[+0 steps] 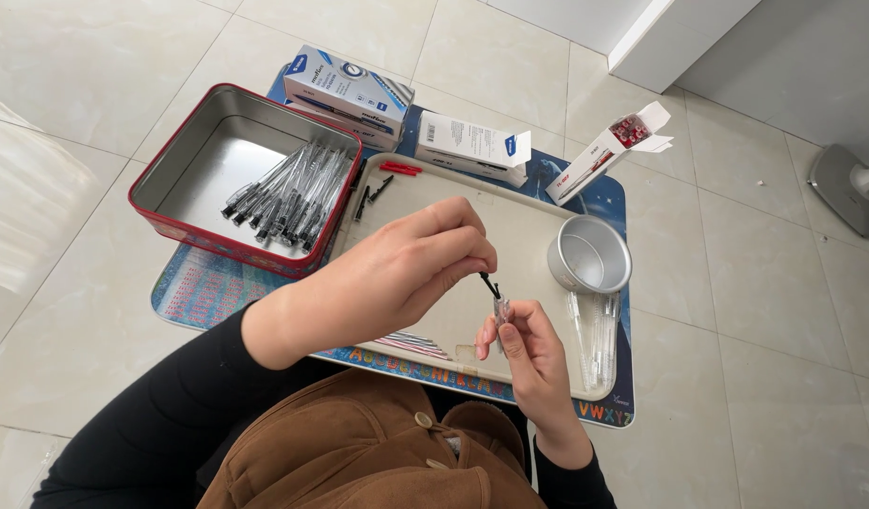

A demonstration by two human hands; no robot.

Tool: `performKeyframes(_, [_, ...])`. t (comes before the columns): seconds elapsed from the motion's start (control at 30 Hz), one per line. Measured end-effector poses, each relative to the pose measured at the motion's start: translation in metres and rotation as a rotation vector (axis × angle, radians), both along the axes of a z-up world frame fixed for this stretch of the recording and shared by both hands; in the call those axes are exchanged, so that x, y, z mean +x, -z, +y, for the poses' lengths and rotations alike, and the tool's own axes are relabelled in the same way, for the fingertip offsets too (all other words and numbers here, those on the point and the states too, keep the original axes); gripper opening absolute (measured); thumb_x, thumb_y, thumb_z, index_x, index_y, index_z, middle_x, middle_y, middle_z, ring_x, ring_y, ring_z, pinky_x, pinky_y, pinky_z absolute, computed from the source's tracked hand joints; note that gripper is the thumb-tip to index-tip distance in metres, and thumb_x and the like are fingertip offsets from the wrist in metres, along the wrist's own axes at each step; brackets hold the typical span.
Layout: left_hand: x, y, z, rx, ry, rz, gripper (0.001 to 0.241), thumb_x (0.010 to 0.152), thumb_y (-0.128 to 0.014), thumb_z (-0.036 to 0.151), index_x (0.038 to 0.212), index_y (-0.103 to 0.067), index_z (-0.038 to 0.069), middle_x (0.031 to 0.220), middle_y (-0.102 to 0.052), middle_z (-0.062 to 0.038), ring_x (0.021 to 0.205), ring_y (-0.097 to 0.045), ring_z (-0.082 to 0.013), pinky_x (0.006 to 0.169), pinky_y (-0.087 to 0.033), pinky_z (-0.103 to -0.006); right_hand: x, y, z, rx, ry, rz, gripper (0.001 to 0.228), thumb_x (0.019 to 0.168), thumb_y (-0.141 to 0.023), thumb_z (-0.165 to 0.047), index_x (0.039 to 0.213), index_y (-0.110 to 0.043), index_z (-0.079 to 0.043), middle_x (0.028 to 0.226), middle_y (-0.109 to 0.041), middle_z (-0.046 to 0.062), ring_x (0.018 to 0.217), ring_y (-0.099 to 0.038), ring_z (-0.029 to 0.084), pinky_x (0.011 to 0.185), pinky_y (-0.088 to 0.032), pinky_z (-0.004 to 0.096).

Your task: Assembling pens by inserting ink refills into barrels and attaching caps and end pieces.

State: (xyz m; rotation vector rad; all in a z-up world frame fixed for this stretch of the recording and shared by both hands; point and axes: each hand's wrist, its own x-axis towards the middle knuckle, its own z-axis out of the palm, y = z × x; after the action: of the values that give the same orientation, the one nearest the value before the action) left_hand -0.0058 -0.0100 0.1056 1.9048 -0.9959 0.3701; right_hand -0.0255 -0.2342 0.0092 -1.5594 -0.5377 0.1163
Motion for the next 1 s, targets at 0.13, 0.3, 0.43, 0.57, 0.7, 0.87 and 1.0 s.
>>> performKeyframes(0.13, [0.002,-0.002,0.002,0.055,0.032,-0.003,0.019,0.100,-0.039,0.012,0.099,-0.055,0.001,0.095,-0.048,-0.012,0.074,-0.051,-0.0257,0.070,-0.043,-0.0332,-0.001,-0.002,0.000,-0.009,-0.009,0.007,0.012,0.099,-0.041,-0.015,0.100,-0.045,-0.004,0.077,-0.054,0.008,0.065,-0.056,0.017,0.069,-0.050,0.031])
performKeyframes(0.3, [0.006,0.004,-0.001,0.128,0.108,-0.095,0.012,0.098,-0.045,0.006,0.098,-0.055,-0.001,0.096,-0.048,-0.012,0.075,-0.053,-0.0281,0.067,-0.043,-0.0360,-0.003,-0.006,0.002,-0.006,-0.059,0.069,0.015,0.099,-0.043,-0.019,0.094,-0.044,-0.006,0.075,-0.053,0.007,0.064,-0.055,0.017,0.071,-0.051,0.035])
performKeyframes(0.43, [0.008,0.007,-0.005,0.109,0.125,-0.095,0.014,0.098,-0.047,0.007,0.102,-0.058,-0.001,0.096,-0.050,-0.011,0.071,-0.055,-0.0269,0.064,-0.044,-0.0352,-0.003,-0.005,0.003,0.023,-0.079,0.089,0.017,0.099,-0.043,-0.021,0.093,-0.044,-0.005,0.076,-0.052,0.007,0.063,-0.054,0.017,0.068,-0.050,0.033])
performKeyframes(0.57, [0.009,0.014,-0.011,0.033,0.144,0.070,0.006,0.095,-0.050,0.009,0.093,-0.053,0.005,0.085,-0.056,-0.008,0.069,-0.056,-0.0244,0.064,-0.043,-0.0328,-0.003,-0.001,0.000,0.081,-0.081,0.155,0.019,0.098,-0.046,-0.023,0.096,-0.046,-0.004,0.076,-0.051,0.009,0.062,-0.049,0.016,0.061,-0.043,0.027])
performKeyframes(0.7, [0.011,0.028,-0.014,-0.141,0.130,0.162,0.004,0.088,-0.063,0.005,0.086,-0.060,0.005,0.083,-0.065,-0.005,0.075,-0.065,-0.0178,0.067,-0.052,-0.0265,-0.004,0.001,-0.002,0.143,-0.089,0.234,0.017,0.097,-0.049,-0.021,0.094,-0.045,-0.004,0.073,-0.048,0.009,0.059,-0.044,0.018,0.058,-0.040,0.027])
performKeyframes(0.87, [0.005,0.035,-0.015,-0.254,0.120,0.216,0.002,0.088,-0.064,0.007,0.088,-0.062,0.006,0.092,-0.066,-0.007,0.082,-0.065,-0.0177,0.073,-0.053,-0.0263,-0.001,0.002,-0.001,0.192,-0.095,0.213,0.018,0.096,-0.050,-0.017,0.102,-0.051,0.001,0.079,-0.052,0.009,0.065,-0.046,0.017,0.059,-0.040,0.027])
performKeyframes(1.0, [-0.004,0.036,-0.016,-0.278,0.105,0.406,0.017,0.088,-0.063,0.010,0.104,-0.059,0.008,0.083,-0.069,-0.003,0.080,-0.070,-0.0128,0.076,-0.059,-0.0243,0.003,0.015,-0.010,0.212,-0.025,0.259,0.039,0.097,-0.050,-0.026,0.108,-0.065,0.008,0.073,-0.052,0.009,0.071,-0.047,0.018,0.060,-0.035,0.028])
